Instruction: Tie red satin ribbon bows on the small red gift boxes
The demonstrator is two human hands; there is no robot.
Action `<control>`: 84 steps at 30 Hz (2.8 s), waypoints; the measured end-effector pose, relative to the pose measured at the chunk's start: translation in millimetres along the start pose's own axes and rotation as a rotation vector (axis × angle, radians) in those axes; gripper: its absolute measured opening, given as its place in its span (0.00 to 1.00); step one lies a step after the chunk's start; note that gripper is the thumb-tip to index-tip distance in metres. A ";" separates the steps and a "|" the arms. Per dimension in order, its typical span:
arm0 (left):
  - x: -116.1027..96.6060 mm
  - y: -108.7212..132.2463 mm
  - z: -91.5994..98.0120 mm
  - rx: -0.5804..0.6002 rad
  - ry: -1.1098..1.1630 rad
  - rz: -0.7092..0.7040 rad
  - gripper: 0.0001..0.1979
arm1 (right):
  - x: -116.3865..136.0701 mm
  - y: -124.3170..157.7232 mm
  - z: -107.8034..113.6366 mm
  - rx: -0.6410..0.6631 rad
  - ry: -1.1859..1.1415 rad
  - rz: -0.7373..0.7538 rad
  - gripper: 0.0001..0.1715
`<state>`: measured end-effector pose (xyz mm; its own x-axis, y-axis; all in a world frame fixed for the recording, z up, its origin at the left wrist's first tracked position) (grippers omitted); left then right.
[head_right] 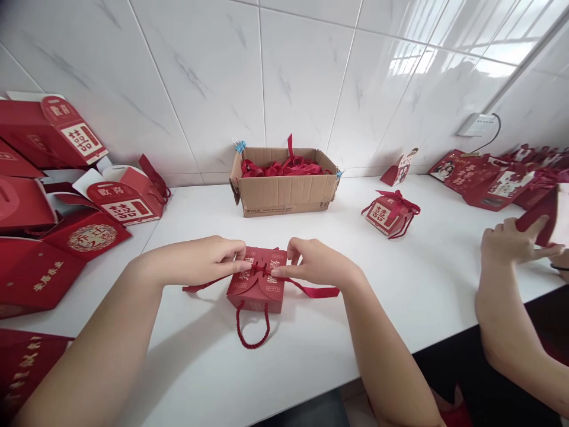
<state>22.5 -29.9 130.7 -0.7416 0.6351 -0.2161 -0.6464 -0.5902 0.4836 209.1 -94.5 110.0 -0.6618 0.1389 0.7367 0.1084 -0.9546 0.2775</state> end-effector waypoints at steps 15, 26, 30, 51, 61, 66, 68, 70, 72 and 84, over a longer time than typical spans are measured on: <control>-5.7 -11.5 4.7 -0.152 -0.011 -0.104 0.13 | -39.7 -9.1 -17.4 0.213 -0.466 0.045 0.19; -24.0 1.6 15.2 -0.369 0.017 -0.257 0.03 | -43.7 -2.5 -12.6 0.363 -0.563 0.088 0.17; -45.4 -3.4 7.7 -0.342 0.104 -0.387 0.02 | -36.3 -2.2 -13.7 0.386 -0.813 0.240 0.12; -46.1 -7.9 15.3 -0.589 0.181 -0.263 0.08 | -26.7 -6.6 -15.9 0.110 -1.073 0.419 0.12; -44.4 -2.3 20.6 -0.637 0.272 -0.206 0.07 | -17.5 -9.8 -24.3 0.030 -0.922 0.342 0.11; -40.5 -2.0 22.5 -0.664 0.290 -0.170 0.07 | -15.2 -11.6 -30.1 -0.114 -0.927 0.304 0.22; -40.4 -2.4 21.3 -0.640 0.311 -0.163 0.07 | -10.9 -10.9 -33.5 -0.157 -0.877 0.300 0.22; -41.4 -2.6 20.3 -0.625 0.332 -0.172 0.07 | -6.2 -9.7 -36.5 -0.191 -0.832 0.304 0.19; -42.6 -2.6 19.8 -0.625 0.341 -0.188 0.07 | -3.0 -8.5 -38.6 -0.228 -0.805 0.303 0.16; -28.8 -4.3 18.8 -0.467 0.314 -0.236 0.08 | -3.8 -9.0 -43.6 -0.286 -0.864 0.199 0.17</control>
<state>50.0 -36.2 150.8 -0.5406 0.6398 -0.5463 -0.7572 -0.6530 -0.0154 178.3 -98.0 77.8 0.1435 0.0037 0.9896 -0.1024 -0.9946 0.0185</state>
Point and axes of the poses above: each hand's wrist, its own y-axis away from the middle knuckle, its own z-axis out of the back of the hand, x = y × z, the point moved 5 cm from there along -y, towards the middle knuckle, and after that the axes turned 10 degrees about -y, right-handed, at the moved point
